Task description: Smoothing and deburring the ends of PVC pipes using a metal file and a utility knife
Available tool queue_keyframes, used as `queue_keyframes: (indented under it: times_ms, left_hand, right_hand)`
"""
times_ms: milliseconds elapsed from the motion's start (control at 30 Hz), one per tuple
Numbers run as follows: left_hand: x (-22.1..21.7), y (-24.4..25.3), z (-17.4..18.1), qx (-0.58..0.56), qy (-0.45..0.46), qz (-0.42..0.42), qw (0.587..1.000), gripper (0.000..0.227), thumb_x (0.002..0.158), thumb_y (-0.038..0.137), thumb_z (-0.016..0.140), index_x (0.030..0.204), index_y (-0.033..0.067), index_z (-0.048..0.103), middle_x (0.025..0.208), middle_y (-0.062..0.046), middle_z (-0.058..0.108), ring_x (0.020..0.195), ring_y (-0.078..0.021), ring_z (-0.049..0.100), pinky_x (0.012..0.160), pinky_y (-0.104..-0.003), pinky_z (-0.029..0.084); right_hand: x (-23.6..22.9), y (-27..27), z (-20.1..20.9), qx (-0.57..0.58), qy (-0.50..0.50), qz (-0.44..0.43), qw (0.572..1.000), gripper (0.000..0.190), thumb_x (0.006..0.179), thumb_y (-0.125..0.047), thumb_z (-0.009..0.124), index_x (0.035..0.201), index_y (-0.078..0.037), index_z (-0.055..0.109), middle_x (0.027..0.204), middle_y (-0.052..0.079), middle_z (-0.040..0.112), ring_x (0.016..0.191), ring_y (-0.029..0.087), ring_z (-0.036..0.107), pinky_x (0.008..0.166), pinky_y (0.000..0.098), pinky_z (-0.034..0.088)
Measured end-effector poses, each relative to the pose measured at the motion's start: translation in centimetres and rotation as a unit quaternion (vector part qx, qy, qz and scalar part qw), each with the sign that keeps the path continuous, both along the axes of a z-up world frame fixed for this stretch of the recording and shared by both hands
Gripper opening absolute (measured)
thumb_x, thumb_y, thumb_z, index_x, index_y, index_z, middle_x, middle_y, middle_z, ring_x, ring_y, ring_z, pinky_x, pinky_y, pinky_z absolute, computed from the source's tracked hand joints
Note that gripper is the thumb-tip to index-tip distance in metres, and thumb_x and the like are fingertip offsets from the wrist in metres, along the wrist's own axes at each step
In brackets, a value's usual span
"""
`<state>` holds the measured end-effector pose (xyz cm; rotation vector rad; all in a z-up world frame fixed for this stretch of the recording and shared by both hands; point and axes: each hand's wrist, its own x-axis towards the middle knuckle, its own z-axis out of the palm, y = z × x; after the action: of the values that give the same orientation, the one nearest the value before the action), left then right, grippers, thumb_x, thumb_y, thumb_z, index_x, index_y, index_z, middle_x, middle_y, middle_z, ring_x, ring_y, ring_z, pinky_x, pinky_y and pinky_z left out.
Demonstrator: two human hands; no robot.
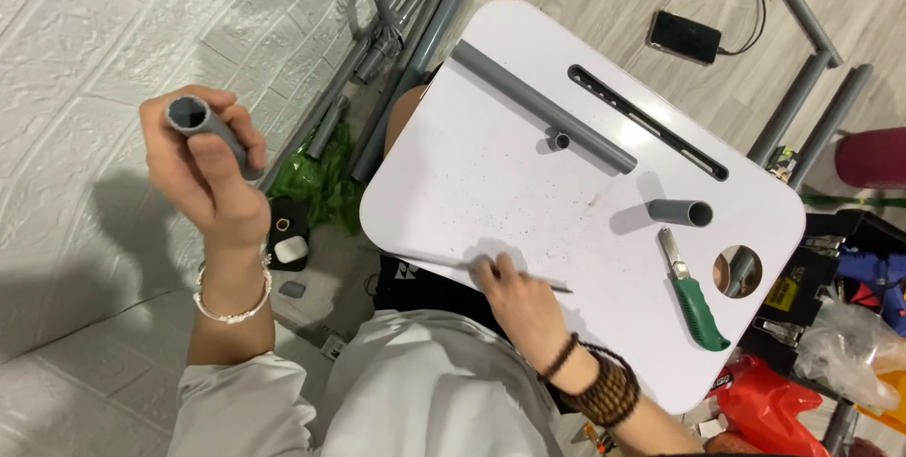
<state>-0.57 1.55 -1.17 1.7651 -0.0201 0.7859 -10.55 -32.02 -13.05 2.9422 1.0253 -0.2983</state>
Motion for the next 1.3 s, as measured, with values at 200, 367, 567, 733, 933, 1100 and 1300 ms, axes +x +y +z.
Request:
queue_keyframes:
  times_ms: [200,367,567,733,933,1100,1300]
  left_hand:
    - [-0.1,0.6,-1.1,-0.009,0.01,0.004,1.0,0.051,0.118,0.05,0.043,0.113,-0.0015,0.046,0.102,-0.013,0.047,0.062,-0.0192,0.046,0.055,-0.031,0.04]
    - [-0.2,0.9,-1.4,-0.023,0.018,0.01,1.0,0.05,0.117,0.049,0.044,0.114,-0.0009,0.047,0.106,-0.011,0.05,0.064,-0.0183,0.048,0.055,-0.029,0.039]
    - [-0.7,1.5,-1.8,0.004,0.029,0.003,1.0,0.046,0.119,0.044,0.041,0.114,-0.0017,0.046,0.104,-0.012,0.049,0.063,-0.0189,0.047,0.056,-0.031,0.041]
    - [-0.6,2.1,-2.4,0.007,0.03,0.006,1.0,0.047,0.12,0.045,0.041,0.115,-0.0014,0.046,0.101,-0.012,0.051,0.062,-0.0186,0.047,0.058,-0.031,0.04]
    - [-0.4,1.0,-2.9,-0.016,0.046,-0.023,0.999,0.05,0.118,0.049,0.043,0.116,-0.0001,0.049,0.081,-0.011,0.051,0.057,-0.0152,0.045,0.054,-0.027,0.038]
    - [-0.2,-0.2,-2.6,-0.015,0.061,-0.02,0.998,0.048,0.117,0.045,0.042,0.115,-0.0023,0.052,0.092,-0.01,0.052,0.063,-0.0162,0.05,0.057,-0.028,0.041]
    - [0.6,0.9,-4.8,0.01,-0.001,-0.068,0.998,0.041,0.121,0.038,0.035,0.119,0.0008,0.053,0.073,-0.01,0.053,0.053,-0.0126,0.05,0.053,-0.029,0.045]
  right_hand:
    - [7.8,3.6,-0.8,0.018,-0.037,-0.032,0.999,0.017,0.103,-0.006,0.058,0.12,-0.01,0.056,0.092,0.006,0.055,0.039,0.013,0.051,0.025,0.0317,0.046]
    - [12.4,3.2,0.1,-0.003,-0.09,-0.04,0.995,0.017,0.103,-0.018,0.064,0.116,-0.008,0.061,0.098,0.008,0.064,0.04,0.005,0.042,0.03,0.022,0.038]
    - [5.4,1.0,3.5,0.003,-0.017,-0.029,0.999,0.035,0.086,0.009,0.064,0.116,-0.008,0.056,0.077,0.003,0.055,0.038,0.01,0.039,0.032,0.0282,0.035]
    - [4.5,-5.3,7.6,0.183,0.011,-0.101,0.978,0.02,0.101,-0.014,0.07,0.118,-0.004,0.073,0.091,0.007,0.078,0.053,0.008,0.065,0.045,0.0187,0.055]
    - [5.7,-11.6,16.6,0.25,-0.005,-0.223,0.942,0.034,0.098,0.011,0.05,0.123,0.007,0.073,0.108,0.017,0.08,0.077,0.019,0.076,0.05,0.0259,0.056]
    - [7.8,-12.4,16.6,0.291,-0.017,-0.209,0.933,0.021,0.108,-0.013,0.067,0.108,0.006,0.074,0.093,0.014,0.076,0.073,0.018,0.073,0.06,0.0264,0.051]
    - [7.6,-10.5,9.7,0.225,-0.048,-0.085,0.969,0.025,0.093,0.004,0.072,0.116,0.004,0.063,0.085,0.02,0.076,0.066,0.035,0.076,0.058,0.0452,0.063]
